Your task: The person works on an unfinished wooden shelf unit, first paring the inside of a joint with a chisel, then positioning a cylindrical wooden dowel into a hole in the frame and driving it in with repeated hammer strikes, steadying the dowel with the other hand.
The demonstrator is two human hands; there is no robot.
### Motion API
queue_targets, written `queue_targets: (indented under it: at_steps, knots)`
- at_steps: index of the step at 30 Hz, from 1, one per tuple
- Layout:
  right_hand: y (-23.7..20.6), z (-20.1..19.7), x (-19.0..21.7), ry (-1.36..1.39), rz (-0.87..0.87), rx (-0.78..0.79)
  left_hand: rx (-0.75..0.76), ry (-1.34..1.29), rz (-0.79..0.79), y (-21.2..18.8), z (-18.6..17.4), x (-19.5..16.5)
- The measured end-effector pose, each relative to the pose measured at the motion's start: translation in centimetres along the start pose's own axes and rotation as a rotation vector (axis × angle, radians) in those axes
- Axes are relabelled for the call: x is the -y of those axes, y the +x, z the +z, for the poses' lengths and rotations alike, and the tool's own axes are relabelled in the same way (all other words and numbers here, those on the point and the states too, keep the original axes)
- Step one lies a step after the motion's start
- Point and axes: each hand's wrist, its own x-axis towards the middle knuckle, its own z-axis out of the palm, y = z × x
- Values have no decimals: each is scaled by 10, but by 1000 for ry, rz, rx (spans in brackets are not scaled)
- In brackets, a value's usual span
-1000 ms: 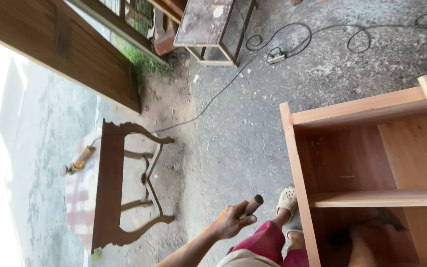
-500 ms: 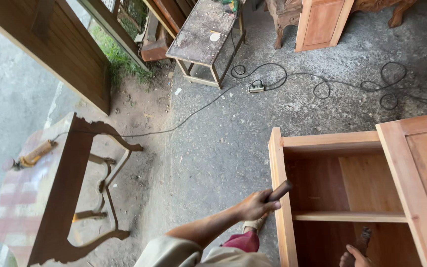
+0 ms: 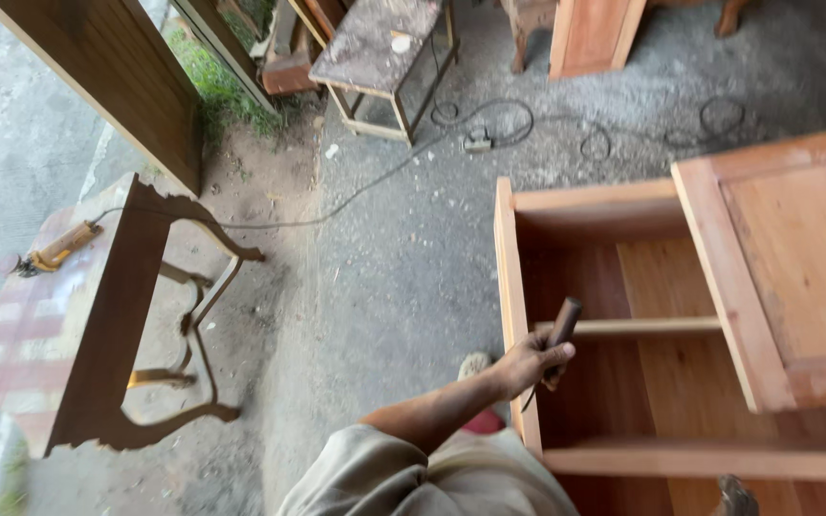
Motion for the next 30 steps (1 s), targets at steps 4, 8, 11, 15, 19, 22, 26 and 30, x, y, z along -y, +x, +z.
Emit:
queue_targets:
  at_steps: [4,8,11,15,19,22,26,30]
  knots:
    - [-13,-18,-27,131,31,37,-13,66,-74,-5,14,8]
    - [21,-1,-49,240,77,102,-20,108,-30,31,5,1]
    - [37,8,-56,258,124,112,16,-61,-133,78,9,2]
    - [44,16,-68,303,77,152,-6,-78,-215,131,17,4]
    - [36,4,-60,273,56,179,62,-129,-311,164,34,22]
    - [41,-7,-69,184,-17,215,70,-239,-339,182,40,47]
    - [49,-16,-88,103,40,218,165,-428,-294,186,37,83]
    - [60,-23,-103,97,-24,247,132,-455,-394,195,29,107]
